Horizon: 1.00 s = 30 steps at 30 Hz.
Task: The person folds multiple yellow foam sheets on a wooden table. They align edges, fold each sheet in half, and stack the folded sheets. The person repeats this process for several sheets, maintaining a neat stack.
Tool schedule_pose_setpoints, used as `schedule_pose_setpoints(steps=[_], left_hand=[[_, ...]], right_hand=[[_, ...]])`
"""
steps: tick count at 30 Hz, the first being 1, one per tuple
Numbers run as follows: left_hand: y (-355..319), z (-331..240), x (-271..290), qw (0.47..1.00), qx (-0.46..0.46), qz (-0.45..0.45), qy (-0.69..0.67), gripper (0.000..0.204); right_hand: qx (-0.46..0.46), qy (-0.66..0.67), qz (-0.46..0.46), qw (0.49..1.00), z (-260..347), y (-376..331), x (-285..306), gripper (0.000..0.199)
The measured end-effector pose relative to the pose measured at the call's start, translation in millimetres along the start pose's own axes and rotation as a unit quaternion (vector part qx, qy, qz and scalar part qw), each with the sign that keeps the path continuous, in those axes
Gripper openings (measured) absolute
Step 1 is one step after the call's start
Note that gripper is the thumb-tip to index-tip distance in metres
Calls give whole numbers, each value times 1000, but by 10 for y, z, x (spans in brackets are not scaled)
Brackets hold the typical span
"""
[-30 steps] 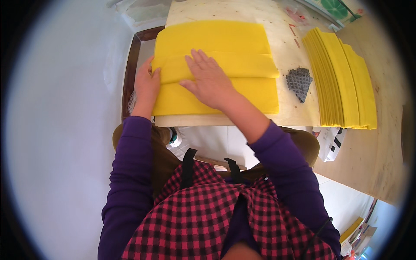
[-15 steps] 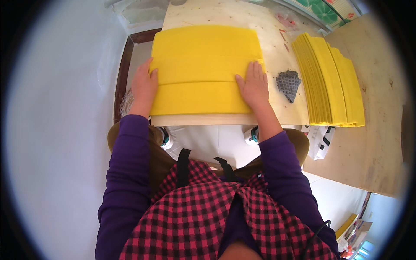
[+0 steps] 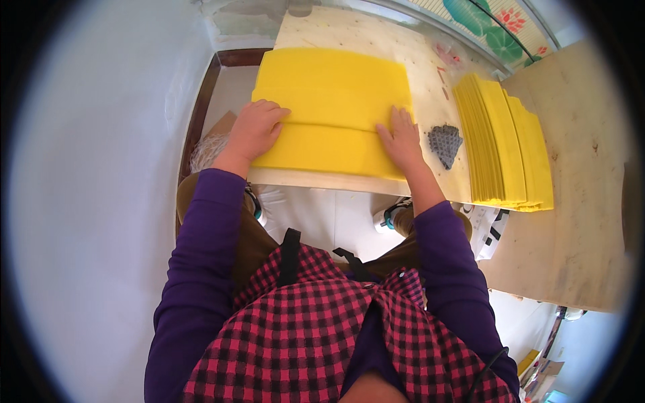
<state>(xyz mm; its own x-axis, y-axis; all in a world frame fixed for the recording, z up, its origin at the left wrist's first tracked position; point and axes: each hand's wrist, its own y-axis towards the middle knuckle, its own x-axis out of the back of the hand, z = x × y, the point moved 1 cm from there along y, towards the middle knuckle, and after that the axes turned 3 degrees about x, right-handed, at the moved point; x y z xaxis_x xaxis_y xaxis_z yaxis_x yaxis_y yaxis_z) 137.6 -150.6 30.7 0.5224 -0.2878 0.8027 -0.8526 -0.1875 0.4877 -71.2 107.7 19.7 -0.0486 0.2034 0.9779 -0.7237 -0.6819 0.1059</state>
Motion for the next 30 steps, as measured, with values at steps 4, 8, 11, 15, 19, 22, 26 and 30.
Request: schedule_pose_setpoints(steps=[4,8,11,15,19,22,26,30], left_hand=[[25,72,-70,1000,-5,6,-15,23],[54,112,-110,1000,-14,-2,-17,19],[68,124,-111,1000,-15,-5,-23,18],[81,131,-102,1000,-18,-16,-13,17],[80,121,-69,997,-37,-63,-16,14],[54,114,-20,996,-51,-67,-31,15],[-38,103,34,997,-60,-29,-32,16],[-136,64,67,997,-68,13,-42,17]], right_hand=[[138,-2,-53,989,-128,-80,191,41],[225,-12,-80,971,-218,-81,293,28],[193,-70,-58,977,-258,-31,315,24],[216,-78,-101,968,-253,-9,362,17],[222,-85,-135,962,-212,-32,464,13],[225,-75,-157,959,-168,-124,524,12],[214,-60,-168,960,-129,-345,488,14],[198,-48,-156,966,-115,-537,381,15]])
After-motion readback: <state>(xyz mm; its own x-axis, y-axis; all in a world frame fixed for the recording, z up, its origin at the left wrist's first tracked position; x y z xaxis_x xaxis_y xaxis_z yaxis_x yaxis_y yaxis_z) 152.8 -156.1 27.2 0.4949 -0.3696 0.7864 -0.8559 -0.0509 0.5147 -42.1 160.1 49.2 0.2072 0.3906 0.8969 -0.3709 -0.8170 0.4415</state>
